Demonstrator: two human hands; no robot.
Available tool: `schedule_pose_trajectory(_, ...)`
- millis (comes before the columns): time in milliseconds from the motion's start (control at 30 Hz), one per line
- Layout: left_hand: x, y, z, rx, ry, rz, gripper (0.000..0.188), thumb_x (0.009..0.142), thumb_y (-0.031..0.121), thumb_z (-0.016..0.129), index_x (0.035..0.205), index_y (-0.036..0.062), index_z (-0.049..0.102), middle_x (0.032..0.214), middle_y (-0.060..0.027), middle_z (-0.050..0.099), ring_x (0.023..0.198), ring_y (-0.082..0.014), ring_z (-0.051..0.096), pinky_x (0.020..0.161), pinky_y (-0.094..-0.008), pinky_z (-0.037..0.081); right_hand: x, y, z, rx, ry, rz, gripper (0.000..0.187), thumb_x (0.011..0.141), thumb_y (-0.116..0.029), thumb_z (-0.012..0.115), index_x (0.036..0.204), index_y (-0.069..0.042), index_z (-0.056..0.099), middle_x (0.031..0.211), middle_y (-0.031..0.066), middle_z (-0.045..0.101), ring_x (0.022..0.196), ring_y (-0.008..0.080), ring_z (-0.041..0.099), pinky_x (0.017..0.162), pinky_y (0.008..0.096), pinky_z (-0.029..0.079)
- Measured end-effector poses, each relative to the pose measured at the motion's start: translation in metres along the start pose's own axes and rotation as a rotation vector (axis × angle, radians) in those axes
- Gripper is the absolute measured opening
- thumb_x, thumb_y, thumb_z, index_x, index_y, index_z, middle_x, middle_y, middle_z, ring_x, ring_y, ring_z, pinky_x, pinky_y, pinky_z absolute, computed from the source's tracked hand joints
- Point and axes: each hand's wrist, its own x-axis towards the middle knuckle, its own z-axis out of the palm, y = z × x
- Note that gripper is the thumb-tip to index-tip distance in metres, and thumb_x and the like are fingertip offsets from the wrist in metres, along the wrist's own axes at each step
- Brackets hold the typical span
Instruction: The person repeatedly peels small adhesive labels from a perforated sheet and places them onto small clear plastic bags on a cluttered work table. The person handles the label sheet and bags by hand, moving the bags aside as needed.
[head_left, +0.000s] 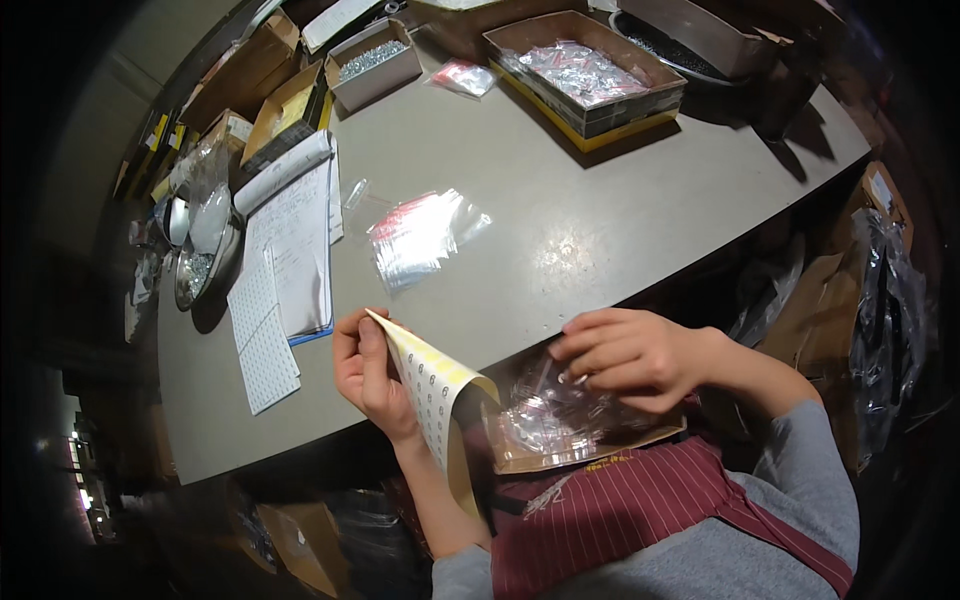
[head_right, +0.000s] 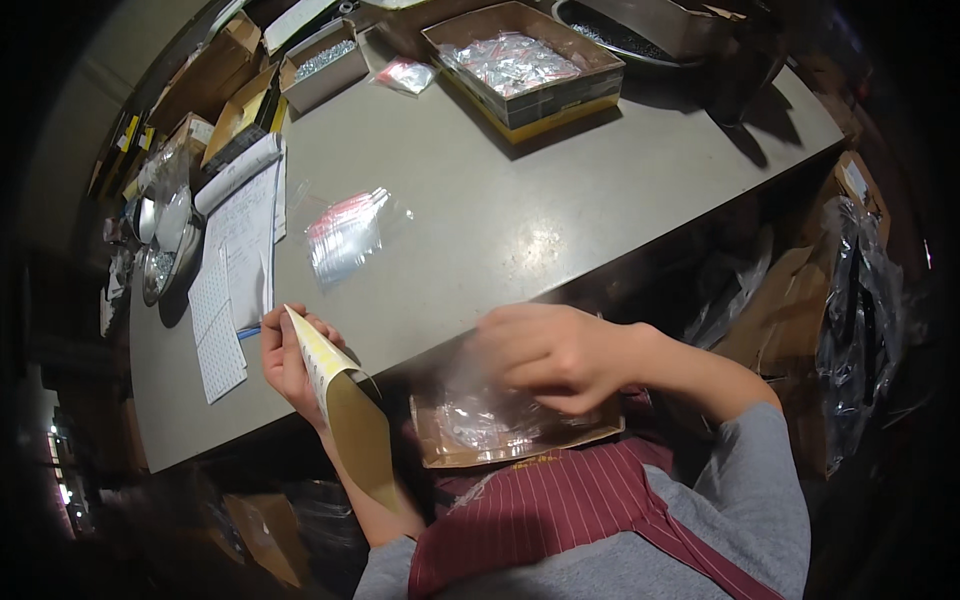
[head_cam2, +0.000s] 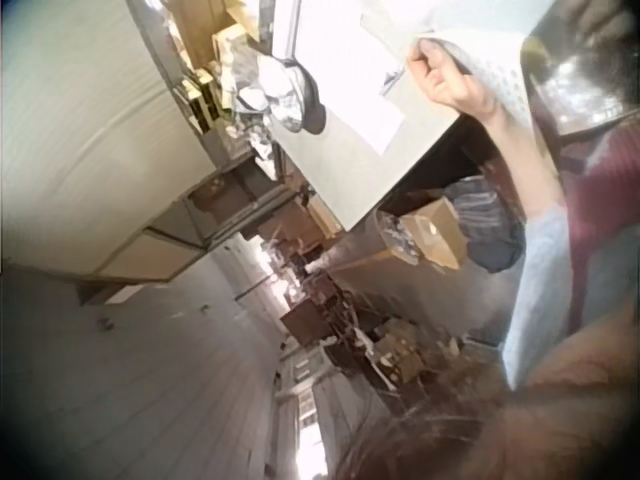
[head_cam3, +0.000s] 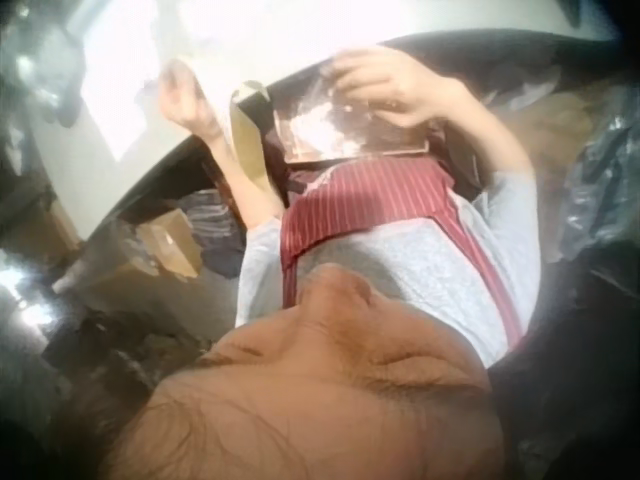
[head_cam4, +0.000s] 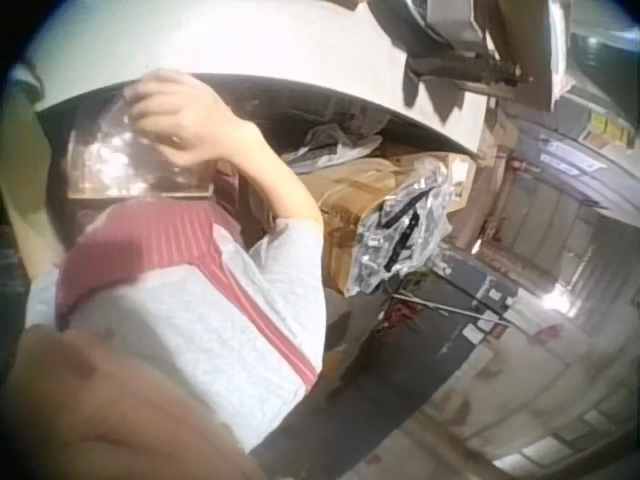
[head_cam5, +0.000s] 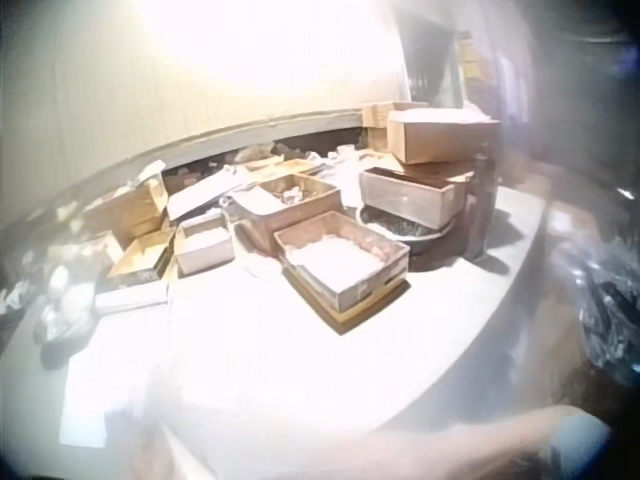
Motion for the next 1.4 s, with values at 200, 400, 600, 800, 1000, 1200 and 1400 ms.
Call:
schedule_pose_trajectory(200, -0.007, 0.000, 0.010, 0.172, -0.018, 0.096, 0.014, 0.105, 0.010, 0.058, 0.107, -0.0034, 0.062, 0.090, -0.0039, 0.064, 0.075, -0.0062, 0.054, 0.068, -0.0196, 0.042, -0.007, -0.020, -0.012, 0.090, 0.238, 0.243, 0.025, 0.083, -0.007, 0.068, 0.106, 0.002, 0.072, 0.110, 0.0152, 0.072, 0.107, 0.0304, 0.068, 0.102, 0.0447, 0.052)
schedule_pose_trajectory(400, -0.014, -0.007, 0.020, 0.359, 0.032, 0.247, 0.014, 0.105, 0.010, 0.059, 0.107, -0.0031, 0.061, 0.095, -0.0058, 0.065, 0.084, -0.0095, 0.057, 0.077, -0.0224, 0.046, 0.060, -0.020, -0.019, 0.107, 0.390, 0.472, 0.047, 0.094, -0.021, 0.073, 0.132, 0.002, 0.057, 0.130, 0.0202, 0.061, 0.114, 0.0325, 0.065, 0.095, 0.0389, 0.053)
schedule_pose_trajectory(600, -0.009, 0.004, 0.010, 0.173, -0.163, 0.071, 0.017, 0.101, 0.009, 0.064, 0.109, -0.0050, 0.065, 0.097, -0.0058, 0.067, 0.087, -0.0091, 0.059, 0.078, -0.0207, 0.045, 0.075, 0.012, -0.004, 0.405, 0.434, 0.642, 0.030, 0.097, -0.024, 0.070, 0.114, 0.000, 0.069, 0.093, 0.0124, 0.073, 0.084, 0.0179, 0.069, 0.076, 0.0316, 0.054)
schedule_pose_trajectory(800, -0.001, 0.010, 0.007, 0.160, -0.326, -0.212, 0.020, 0.092, 0.005, 0.074, 0.109, -0.0055, 0.070, 0.093, -0.0048, 0.071, 0.082, -0.0097, 0.064, 0.075, -0.0235, 0.050, 0.077, 0.026, -0.002, 0.524, 0.331, 0.655, 0.022, 0.102, -0.013, 0.067, 0.116, 0.004, 0.068, 0.098, 0.0064, 0.072, 0.094, 0.0087, 0.067, 0.081, 0.0252, 0.055)
schedule_pose_trajectory(1000, -0.004, 0.004, 0.009, 0.487, -0.270, -0.095, 0.013, 0.090, 0.006, 0.076, 0.102, -0.0009, 0.074, 0.082, -0.0063, 0.075, 0.075, -0.0104, 0.068, 0.070, -0.0270, 0.053, 0.093, 0.038, -0.026, -0.060, 0.121, 0.429, 0.031, 0.081, -0.006, 0.073, 0.109, -0.002, 0.060, 0.103, 0.0162, 0.062, 0.099, 0.0368, 0.061, 0.084, 0.0441, 0.050)
schedule_pose_trajectory(1200, -0.004, 0.003, 0.010, 0.551, -0.260, -0.059, 0.015, 0.091, 0.007, 0.076, 0.102, -0.0020, 0.074, 0.085, -0.0090, 0.075, 0.077, -0.0133, 0.070, 0.071, -0.0279, 0.053, 0.106, 0.038, -0.032, -0.211, -0.025, 0.370, 0.048, 0.071, -0.004, 0.077, 0.113, -0.004, 0.054, 0.107, 0.0183, 0.058, 0.104, 0.0426, 0.056, 0.088, 0.0492, 0.048)
schedule_pose_trajectory(1400, -0.002, 0.005, 0.011, 0.570, -0.222, -0.048, 0.018, 0.091, 0.007, 0.075, 0.105, -0.0053, 0.073, 0.091, -0.0061, 0.076, 0.084, -0.0101, 0.066, 0.078, -0.0269, 0.053, 0.099, 0.036, -0.019, -0.414, 0.004, 0.298, 0.047, 0.068, -0.007, 0.079, 0.110, -0.004, 0.057, 0.107, 0.0174, 0.060, 0.101, 0.0401, 0.058, 0.086, 0.0477, 0.050)
